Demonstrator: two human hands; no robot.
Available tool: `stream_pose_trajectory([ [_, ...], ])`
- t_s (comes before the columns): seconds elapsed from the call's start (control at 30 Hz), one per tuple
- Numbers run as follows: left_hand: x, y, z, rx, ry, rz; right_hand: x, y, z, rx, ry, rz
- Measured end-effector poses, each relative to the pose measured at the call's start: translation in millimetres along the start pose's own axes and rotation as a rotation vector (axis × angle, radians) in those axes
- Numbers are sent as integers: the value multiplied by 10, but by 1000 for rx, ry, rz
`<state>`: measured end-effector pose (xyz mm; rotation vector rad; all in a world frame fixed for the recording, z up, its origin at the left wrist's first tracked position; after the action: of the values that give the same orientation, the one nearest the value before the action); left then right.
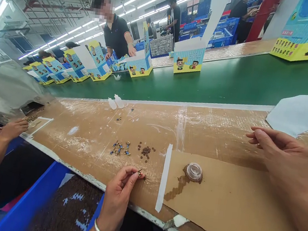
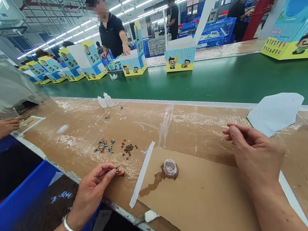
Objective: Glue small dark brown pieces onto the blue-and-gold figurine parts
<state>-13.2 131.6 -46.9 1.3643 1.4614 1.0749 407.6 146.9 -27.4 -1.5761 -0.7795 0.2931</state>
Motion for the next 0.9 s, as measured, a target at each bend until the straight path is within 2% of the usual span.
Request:
stream_pose_trajectory([
  [0.13, 11, -3, -16, -28, -1, -12, 8, 27, -1, 0, 1, 2],
  [0.3, 48, 33, -141, 34, 55, 15, -3, -27, 8, 2, 9, 4],
  [0.53, 215, 63, -269, 112, 92, 69, 10, -30, 19, 20, -3, -16],
  [0.73, 297, 72, -331, 211, 125, 154, 16, -26, 7, 12, -7, -19],
  [0.9, 345, 241, -302, 355, 114, 304, 3, -29, 15, -2, -23, -10],
])
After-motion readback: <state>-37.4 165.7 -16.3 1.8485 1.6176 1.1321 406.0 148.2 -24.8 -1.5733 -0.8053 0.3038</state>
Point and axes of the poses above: each hand's wrist, its own x-axis towards the middle knuckle, its own z-axis out of the palm, y = z × x, the point moved 9 cm from there along x, towards the middle knuckle, and after that the axes turned 3 degrees about x, right-handed, at the moved point
